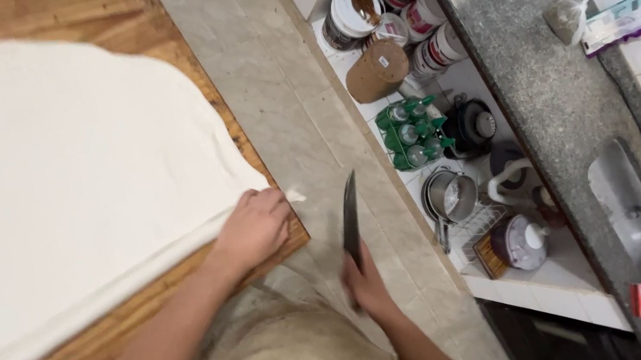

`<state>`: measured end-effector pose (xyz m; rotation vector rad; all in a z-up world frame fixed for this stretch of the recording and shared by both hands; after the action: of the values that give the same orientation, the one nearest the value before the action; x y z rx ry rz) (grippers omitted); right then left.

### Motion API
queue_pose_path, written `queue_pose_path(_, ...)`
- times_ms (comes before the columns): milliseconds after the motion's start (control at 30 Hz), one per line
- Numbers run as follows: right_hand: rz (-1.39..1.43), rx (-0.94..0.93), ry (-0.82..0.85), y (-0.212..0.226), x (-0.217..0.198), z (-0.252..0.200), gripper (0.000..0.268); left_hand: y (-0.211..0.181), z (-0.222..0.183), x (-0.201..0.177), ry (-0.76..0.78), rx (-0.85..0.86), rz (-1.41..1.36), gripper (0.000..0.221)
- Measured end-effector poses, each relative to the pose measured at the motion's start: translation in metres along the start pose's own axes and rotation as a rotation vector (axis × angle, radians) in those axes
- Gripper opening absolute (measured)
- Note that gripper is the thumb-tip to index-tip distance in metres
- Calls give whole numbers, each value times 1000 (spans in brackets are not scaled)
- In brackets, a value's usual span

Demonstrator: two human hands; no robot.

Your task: Cutting strips from a large sheet of dough, rolling them into cylindrical shapes, and placing them onto a baking tray.

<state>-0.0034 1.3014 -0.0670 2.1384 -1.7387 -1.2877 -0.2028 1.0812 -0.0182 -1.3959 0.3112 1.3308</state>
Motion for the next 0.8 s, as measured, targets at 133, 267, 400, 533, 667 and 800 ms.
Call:
queue_pose_path(133, 8, 164, -192, -114, 17, 149, 68, -24, -31, -26, 7, -116, -51, 21)
queue_pose_path(267, 57, 254, -13, -71, -18, 7, 66, -37, -59, -42, 30, -172, -123, 18)
queue_pose_path(400, -113, 371, 100, -230, 17, -27, 57, -46, -70, -13, 107, -127, -114, 17)
queue_pose_path(533, -26, 526, 43, -235, 45, -69, 54, -47, -41, 24, 36, 1, -68, 17)
queue_pose_path(667, -59, 428, 87, -176, 47, -36, 52, -42, -5, 45, -23, 35, 29, 17)
queue_pose_path(800, -104, 355, 211, -189, 61, 68, 44, -46, 23, 61, -14, -20, 221, 24)
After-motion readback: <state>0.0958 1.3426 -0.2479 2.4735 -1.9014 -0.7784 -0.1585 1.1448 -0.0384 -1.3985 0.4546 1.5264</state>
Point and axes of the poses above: each hand's wrist, its own z-axis towards the middle knuckle, its own x-axis out of the palm, y = z × x, the point moved 2 cm from there along z, towards the middle knuckle
